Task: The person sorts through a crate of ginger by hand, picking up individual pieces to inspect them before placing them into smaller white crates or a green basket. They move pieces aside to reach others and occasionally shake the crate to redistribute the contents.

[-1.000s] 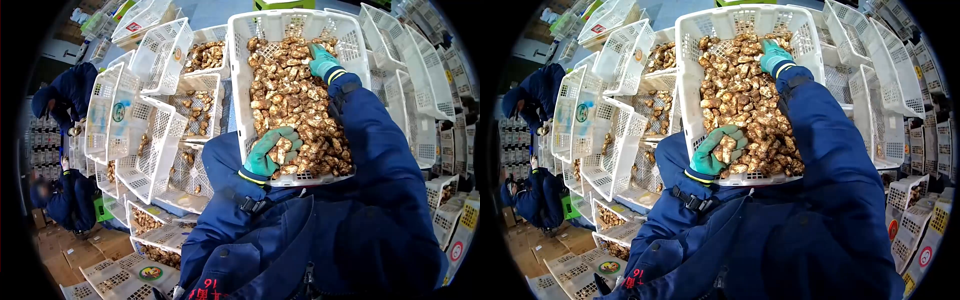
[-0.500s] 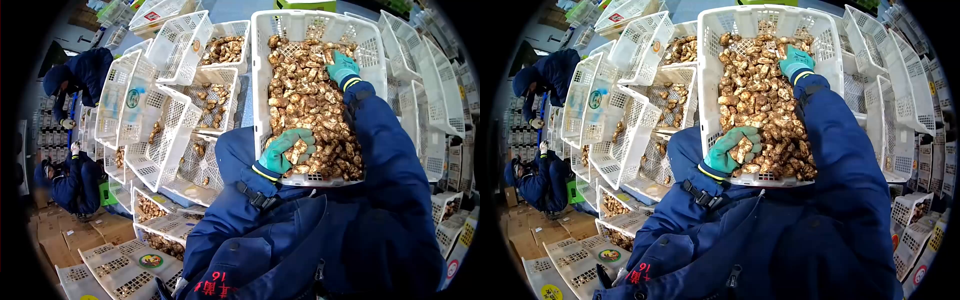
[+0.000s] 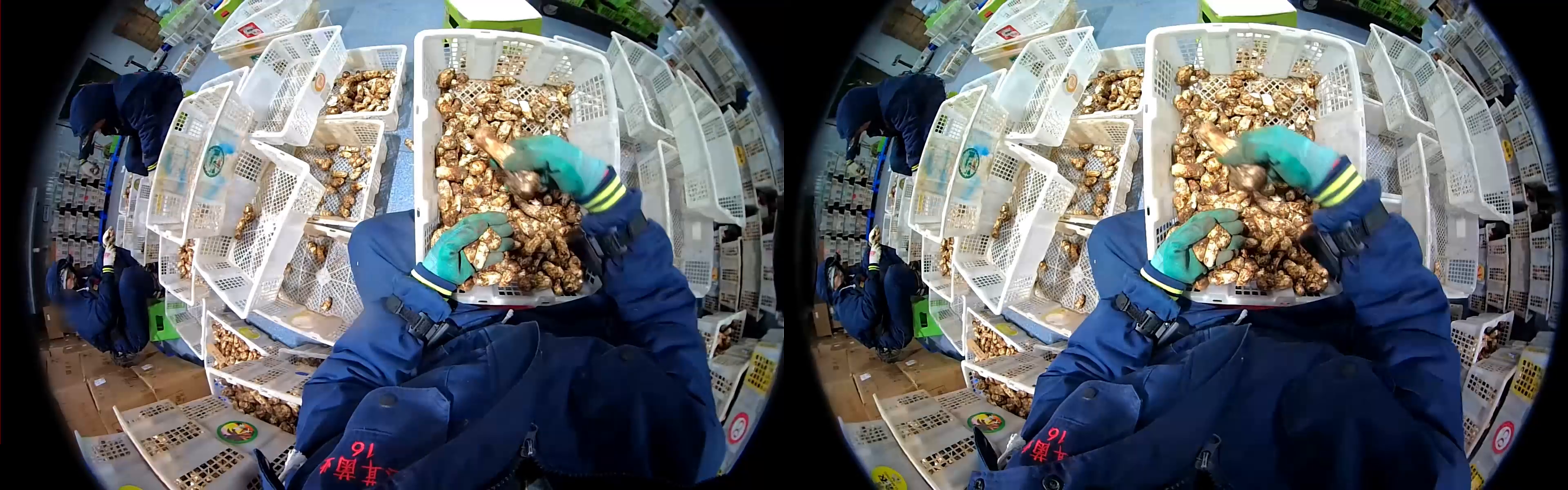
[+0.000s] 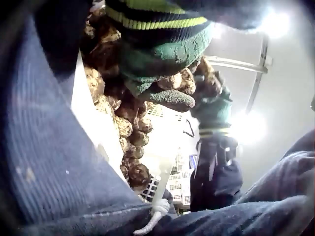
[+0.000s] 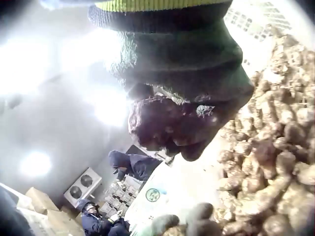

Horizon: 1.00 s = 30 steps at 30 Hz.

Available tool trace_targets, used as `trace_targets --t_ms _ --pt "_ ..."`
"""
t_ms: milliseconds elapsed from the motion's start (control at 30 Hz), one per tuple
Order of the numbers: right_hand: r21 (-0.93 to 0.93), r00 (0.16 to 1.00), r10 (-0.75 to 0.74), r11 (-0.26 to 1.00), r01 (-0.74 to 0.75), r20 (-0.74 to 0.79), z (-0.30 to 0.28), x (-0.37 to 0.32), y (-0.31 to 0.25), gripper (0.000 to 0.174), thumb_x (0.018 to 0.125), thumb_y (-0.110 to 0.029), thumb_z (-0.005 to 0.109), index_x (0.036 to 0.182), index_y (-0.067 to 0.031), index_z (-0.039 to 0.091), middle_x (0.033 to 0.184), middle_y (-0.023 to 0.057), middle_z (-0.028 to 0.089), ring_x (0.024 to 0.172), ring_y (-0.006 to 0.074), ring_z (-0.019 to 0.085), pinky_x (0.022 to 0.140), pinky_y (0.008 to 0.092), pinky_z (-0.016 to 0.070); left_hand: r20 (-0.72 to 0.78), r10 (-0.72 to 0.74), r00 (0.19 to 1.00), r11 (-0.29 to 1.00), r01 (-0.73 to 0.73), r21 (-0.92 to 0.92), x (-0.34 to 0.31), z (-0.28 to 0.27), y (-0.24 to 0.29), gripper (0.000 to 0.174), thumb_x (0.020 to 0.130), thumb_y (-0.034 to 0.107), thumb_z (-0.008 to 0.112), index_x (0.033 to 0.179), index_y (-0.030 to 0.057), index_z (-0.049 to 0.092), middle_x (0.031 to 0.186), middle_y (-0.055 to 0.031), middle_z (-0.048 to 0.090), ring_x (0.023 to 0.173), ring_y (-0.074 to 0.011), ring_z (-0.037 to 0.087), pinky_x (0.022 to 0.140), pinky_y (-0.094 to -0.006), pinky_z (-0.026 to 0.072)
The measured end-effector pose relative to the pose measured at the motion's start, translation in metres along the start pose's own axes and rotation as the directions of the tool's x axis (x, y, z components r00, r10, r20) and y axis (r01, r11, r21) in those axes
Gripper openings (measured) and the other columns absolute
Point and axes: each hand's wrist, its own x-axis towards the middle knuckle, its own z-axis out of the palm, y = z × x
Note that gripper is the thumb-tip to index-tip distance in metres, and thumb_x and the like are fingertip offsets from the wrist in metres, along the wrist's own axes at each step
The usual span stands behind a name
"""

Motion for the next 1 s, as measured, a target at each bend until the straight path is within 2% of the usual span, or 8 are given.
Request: trace_targets --t_ms 67,133,267,533,700,867,900,1000 --pt "0.649 0.820 0.540 0.558 -0.518 0.190 -0.012 0.073 0.009 0.030 0.102 -0.028 0.051 0.118 -0.0078 0.065 0.095 0.0081 0.068 0.080 0.0141 0.063 0.070 0.0276 0.0525 0.025 0.027 0.999 0.999 -0.026 -0.026 0.000 0.003 -0.001 0.044 0.100 0.024 0.051 0.136 -0.0024 0.049 0.124 -0.0151 0.062 0.110 -0.0254 0.064 0.091 -0.0352 0.0553" --pt "0.853 0.781 0.618 0.452 -0.262 -0.087 -0.031 0.135 0.007 0.033 0.101 -0.034 0.054 0.118 -0.0060 0.059 0.094 0.0047 0.061 0.078 0.0120 0.062 0.073 0.0287 0.0582 0.048 0.020 0.999 0.997 -0.017 -0.069 0.000 -0.002 -0.001 0.044 0.101 0.024 0.051 0.135 -0.0035 0.049 0.123 -0.0158 0.062 0.109 -0.0265 0.064 0.091 -0.0362 0.0553" --pt "-0.267 0.905 0.038 0.949 -0.165 -0.424 -0.032 0.127 0.050 0.037 0.097 -0.027 0.055 0.129 -0.0102 0.056 0.112 0.0089 0.064 0.094 0.0209 0.063 0.078 0.0331 0.0546 0.090 0.076 0.993 0.962 -0.049 -0.268 0.002 -0.010 -0.001 0.059 0.102 0.042 0.044 0.138 -0.0049 0.045 0.131 -0.0189 0.058 0.117 -0.0345 0.060 0.095 -0.0411 0.0530" --pt "0.779 0.608 0.771 0.495 -0.384 -0.191 0.060 -0.009 -0.070 0.036 0.102 -0.021 0.051 0.132 -0.0032 0.057 0.128 0.0137 0.063 0.118 0.0192 0.060 0.096 0.0303 0.0496 -0.020 0.186 0.982 0.925 -0.182 -0.332 0.001 0.005 0.008 0.073 0.100 0.057 0.035 0.146 -0.0003 0.038 0.144 -0.0181 0.046 0.129 -0.0394 0.049 0.108 -0.0502 0.0422" --pt "0.114 0.869 0.405 0.914 -0.388 -0.284 0.122 -0.032 -0.069 0.052 0.103 -0.034 0.046 0.149 -0.0088 0.038 0.152 0.0116 0.037 0.138 0.0263 0.038 0.111 0.0401 0.0366 -0.165 0.357 0.919 0.891 -0.388 -0.235 0.000 0.020 0.013 0.076 0.100 0.061 0.032 0.144 -0.0007 0.039 0.140 -0.0188 0.048 0.126 -0.0353 0.051 0.109 -0.0479 0.0413" --pt "0.812 0.724 0.587 0.580 -0.065 -0.362 0.155 0.017 -0.089 0.050 0.104 -0.026 0.038 0.150 -0.0076 0.034 0.153 0.0116 0.036 0.141 0.0234 0.033 0.111 0.0411 0.0350 -0.171 0.751 0.638 0.524 -0.418 0.742 0.000 0.044 0.001 0.057 0.106 0.041 0.034 0.146 0.0010 0.038 0.138 -0.0120 0.049 0.121 -0.0208 0.052 0.099 -0.0314 0.0451" --pt "0.996 0.649 0.756 0.077 0.043 -0.087 0.150 0.018 -0.094 0.050 0.104 -0.027 0.038 0.149 -0.0053 0.034 0.150 0.0116 0.040 0.139 0.0229 0.036 0.113 0.0408 0.0325 -0.079 0.803 0.590 0.400 -0.438 0.805 0.003 0.044 -0.002 0.058 0.106 0.041 0.032 0.147 0.0004 0.037 0.140 -0.0127 0.048 0.125 -0.0214 0.049 0.101 -0.0318 0.0430" --pt "0.920 0.627 0.779 -0.248 0.302 0.004 0.142 0.012 -0.091 0.048 0.101 -0.028 0.043 0.143 -0.0047 0.041 0.145 0.0109 0.041 0.132 0.0245 0.041 0.114 0.0389 0.0308 0.074 0.836 0.544 0.247 -0.494 0.834 0.007 0.053 -0.005 0.063 0.106 0.046 0.029 0.148 -0.0012 0.034 0.145 -0.0145 0.043 0.134 -0.0232 0.042 0.109 -0.0333 0.0355"
